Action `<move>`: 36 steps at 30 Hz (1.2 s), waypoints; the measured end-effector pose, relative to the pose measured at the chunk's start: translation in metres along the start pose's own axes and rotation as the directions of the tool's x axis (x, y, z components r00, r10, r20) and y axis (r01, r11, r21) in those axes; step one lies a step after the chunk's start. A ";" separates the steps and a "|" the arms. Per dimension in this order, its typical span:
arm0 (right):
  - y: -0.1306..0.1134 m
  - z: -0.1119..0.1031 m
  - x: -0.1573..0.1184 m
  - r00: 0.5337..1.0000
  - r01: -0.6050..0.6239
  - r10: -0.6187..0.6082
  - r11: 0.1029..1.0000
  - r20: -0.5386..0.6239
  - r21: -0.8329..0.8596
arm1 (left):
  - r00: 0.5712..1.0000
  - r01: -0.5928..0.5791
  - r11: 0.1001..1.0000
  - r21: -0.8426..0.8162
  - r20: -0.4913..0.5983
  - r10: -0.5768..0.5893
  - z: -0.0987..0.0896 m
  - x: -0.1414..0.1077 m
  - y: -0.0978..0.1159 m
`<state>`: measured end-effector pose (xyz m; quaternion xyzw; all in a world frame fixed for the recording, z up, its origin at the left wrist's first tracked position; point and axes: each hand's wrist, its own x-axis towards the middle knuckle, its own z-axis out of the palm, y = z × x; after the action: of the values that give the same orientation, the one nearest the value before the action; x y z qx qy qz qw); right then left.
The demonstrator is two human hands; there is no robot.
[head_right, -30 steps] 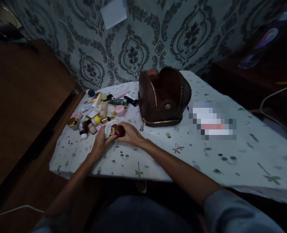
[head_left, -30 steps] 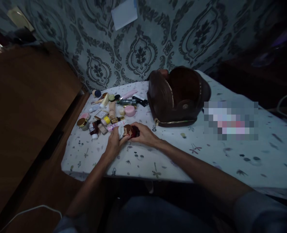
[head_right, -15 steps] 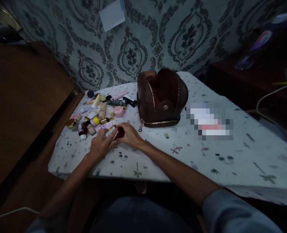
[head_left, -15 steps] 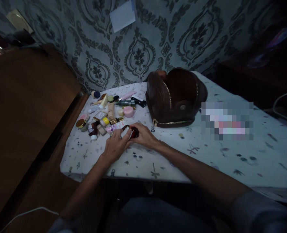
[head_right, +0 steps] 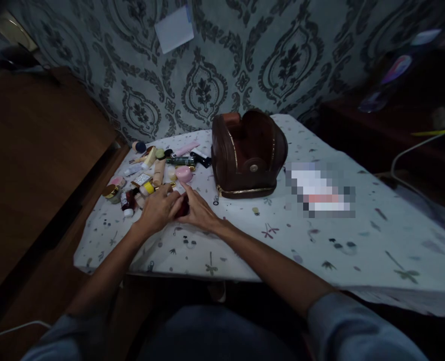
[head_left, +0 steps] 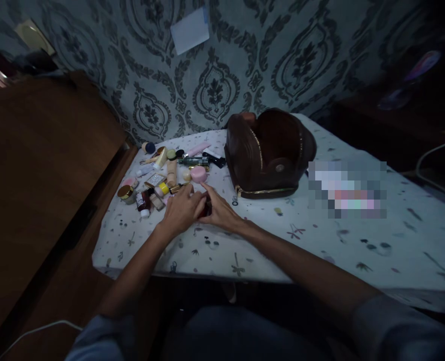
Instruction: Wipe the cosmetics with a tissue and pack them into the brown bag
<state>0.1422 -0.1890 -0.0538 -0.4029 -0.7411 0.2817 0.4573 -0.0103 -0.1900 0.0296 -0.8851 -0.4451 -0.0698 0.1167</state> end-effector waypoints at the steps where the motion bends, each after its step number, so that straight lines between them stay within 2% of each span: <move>1: 0.000 0.000 0.000 1.000 0.013 -0.013 1.000 0.006 0.003 | 0.999 0.033 0.999 -0.038 0.008 -0.033 0.001 0.002 -0.004; 6: 0.003 0.001 -0.001 1.000 0.012 -0.012 1.000 0.028 -0.002 | 0.992 0.127 0.934 -0.333 0.051 -0.117 0.019 0.004 -0.028; 11: 0.005 0.001 0.000 0.999 -0.010 0.011 0.999 0.030 -0.034 | 0.983 0.177 0.742 -0.647 0.081 -0.164 0.039 -0.014 -0.040; 15: 0.004 0.000 0.000 1.000 0.001 0.002 0.996 0.028 -0.086 | 0.967 0.240 0.572 -0.785 0.144 -0.208 0.049 -0.028 -0.036; 17: 0.003 0.000 0.000 1.000 0.021 -0.019 0.993 0.016 -0.113 | 0.957 0.269 0.524 -0.808 0.161 -0.242 0.052 -0.032 -0.033; 21: 0.004 0.000 -0.001 0.996 0.061 -0.054 0.992 0.067 -0.108 | 0.942 0.275 0.519 -0.809 0.119 -0.314 0.053 -0.034 -0.026; 27: 0.004 -0.003 -0.001 0.985 0.088 -0.085 0.996 0.149 -0.013 | 0.966 0.188 0.584 -0.790 0.042 -0.255 0.046 -0.031 -0.026; 32: 0.001 -0.016 0.002 0.971 0.106 -0.112 0.994 0.211 0.038 | 0.970 0.169 0.535 -0.828 0.044 -0.238 0.047 -0.029 -0.029; 36: 0.001 -0.022 0.005 0.972 0.121 -0.122 0.992 0.203 0.020 | 0.966 0.197 0.451 -0.870 0.093 -0.242 0.048 -0.032 -0.026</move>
<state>0.1608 -0.1834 -0.0431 -0.3240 -0.8062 0.2958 0.3970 -0.0489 -0.1870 -0.0200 -0.7539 -0.4554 -0.3201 -0.3490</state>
